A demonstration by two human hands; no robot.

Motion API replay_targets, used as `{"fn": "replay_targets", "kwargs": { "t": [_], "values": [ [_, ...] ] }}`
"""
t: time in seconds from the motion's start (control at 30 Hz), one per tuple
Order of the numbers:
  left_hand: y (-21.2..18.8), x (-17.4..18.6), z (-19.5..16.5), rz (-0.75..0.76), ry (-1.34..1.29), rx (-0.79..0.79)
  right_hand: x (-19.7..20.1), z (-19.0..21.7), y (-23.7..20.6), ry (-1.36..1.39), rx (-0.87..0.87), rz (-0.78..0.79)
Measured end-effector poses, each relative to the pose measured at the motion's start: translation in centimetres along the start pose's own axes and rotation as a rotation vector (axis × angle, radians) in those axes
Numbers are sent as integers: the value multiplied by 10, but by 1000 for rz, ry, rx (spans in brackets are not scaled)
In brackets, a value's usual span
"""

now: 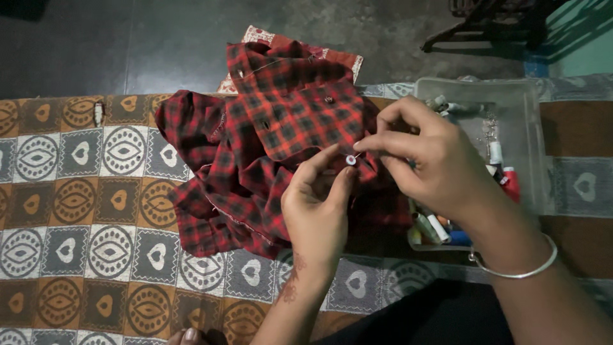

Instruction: The person sews a button onto a red plaid shirt laid on a bed, using a needle and thread. They pull the thread through the button, adjust the shirt, and pick through a plastic box of thread spools to select thread while continuing to stitch the button by hand.

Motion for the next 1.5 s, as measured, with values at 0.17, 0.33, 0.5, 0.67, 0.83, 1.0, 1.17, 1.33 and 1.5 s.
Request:
{"fn": "replay_targets", "kwargs": {
  "t": [0.17,0.33,0.5,0.67,0.83,1.0,1.17,1.33,1.5],
  "values": [
    [8,4,-18,-18,107,-69,1,8,13,-41,-8,7],
    [12,3,-28,-14,98,-45,4,14,22,-52,-33,26],
    [11,2,-32,-11,84,-53,5,19,24,-41,-3,25],
    [9,1,-44,-10,77,-74,12,28,28,-44,2,24],
    [8,1,-49,-19,87,-81,14,31,31,-36,-30,37],
    [4,-3,-58,-28,136,-88,23,37,31,-33,-2,26],
    [5,-3,-60,-26,110,-95,22,38,32,-18,-3,31],
    [3,-1,-61,-46,115,-41,24,41,33,-12,3,33],
    [4,-1,-65,-37,65,-73,24,44,37,2,-10,42]
  ]
}}
Point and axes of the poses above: each hand's wrist, its own y-axis towards the middle knuckle, its own x-axis out of the back of the hand, z = x × y, the point moved 6 cm from there along y, towards the middle knuckle
